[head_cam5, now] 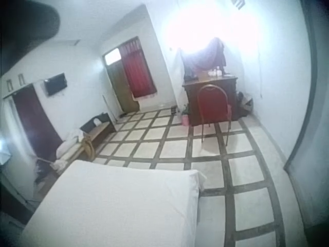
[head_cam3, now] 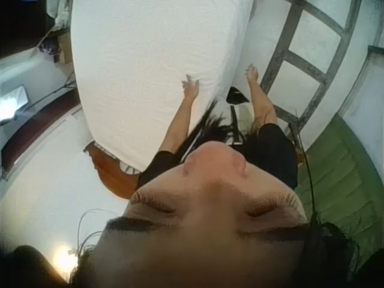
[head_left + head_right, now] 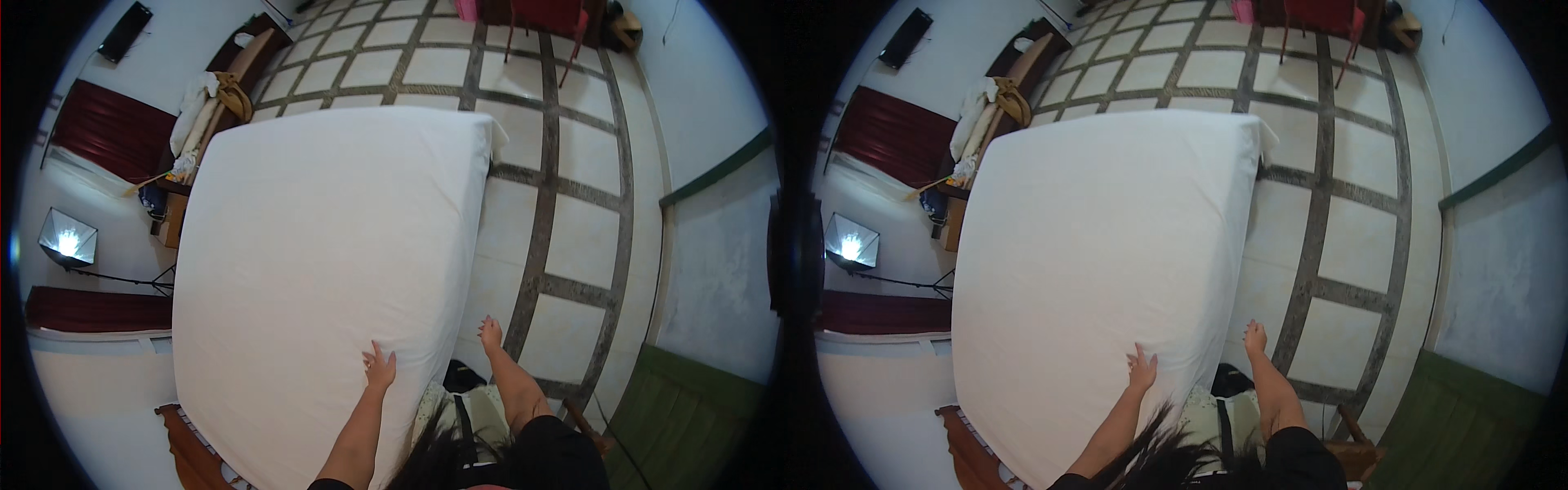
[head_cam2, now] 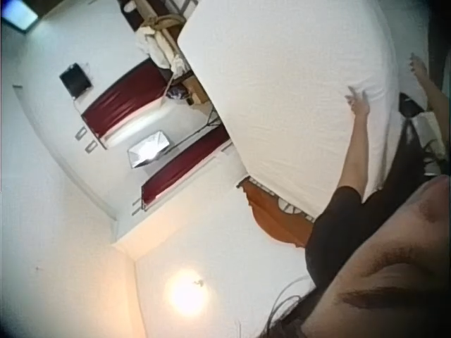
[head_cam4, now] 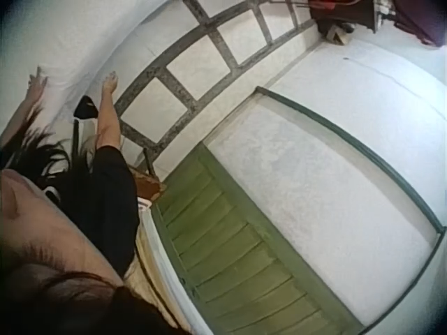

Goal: Straightening sheets and dusting the mattress in a hotel room.

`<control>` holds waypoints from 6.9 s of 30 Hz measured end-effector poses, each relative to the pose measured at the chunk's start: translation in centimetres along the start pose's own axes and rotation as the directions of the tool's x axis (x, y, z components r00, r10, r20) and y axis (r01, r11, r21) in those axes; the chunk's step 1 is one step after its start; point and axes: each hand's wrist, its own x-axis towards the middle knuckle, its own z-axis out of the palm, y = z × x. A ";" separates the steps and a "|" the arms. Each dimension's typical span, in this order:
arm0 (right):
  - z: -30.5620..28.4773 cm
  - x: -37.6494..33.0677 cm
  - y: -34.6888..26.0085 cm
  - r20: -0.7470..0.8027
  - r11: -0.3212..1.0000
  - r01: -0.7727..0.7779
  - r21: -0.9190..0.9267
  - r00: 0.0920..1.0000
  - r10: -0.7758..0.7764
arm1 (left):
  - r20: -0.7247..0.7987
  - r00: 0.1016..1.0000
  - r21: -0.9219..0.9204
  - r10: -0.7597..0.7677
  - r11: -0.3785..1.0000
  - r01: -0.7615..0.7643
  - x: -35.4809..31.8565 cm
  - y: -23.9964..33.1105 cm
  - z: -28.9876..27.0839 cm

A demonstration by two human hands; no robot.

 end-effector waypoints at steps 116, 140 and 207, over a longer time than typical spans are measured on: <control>27.8 58.7 -51.3 0.617 0.837 0.195 -0.512 0.761 0.201 | 0.047 0.837 -0.126 -0.545 0.828 0.547 45.8 65.7 -18.1; 30.3 61.1 -66.6 0.635 0.592 0.236 -0.771 0.353 0.687 | 0.118 0.784 -0.036 -0.609 0.787 0.617 44.2 66.6 -22.9; 64.0 47.9 -71.0 0.618 0.541 0.351 -0.764 0.157 0.770 | -0.004 0.410 -0.698 -0.912 0.296 0.652 47.8 65.9 -22.5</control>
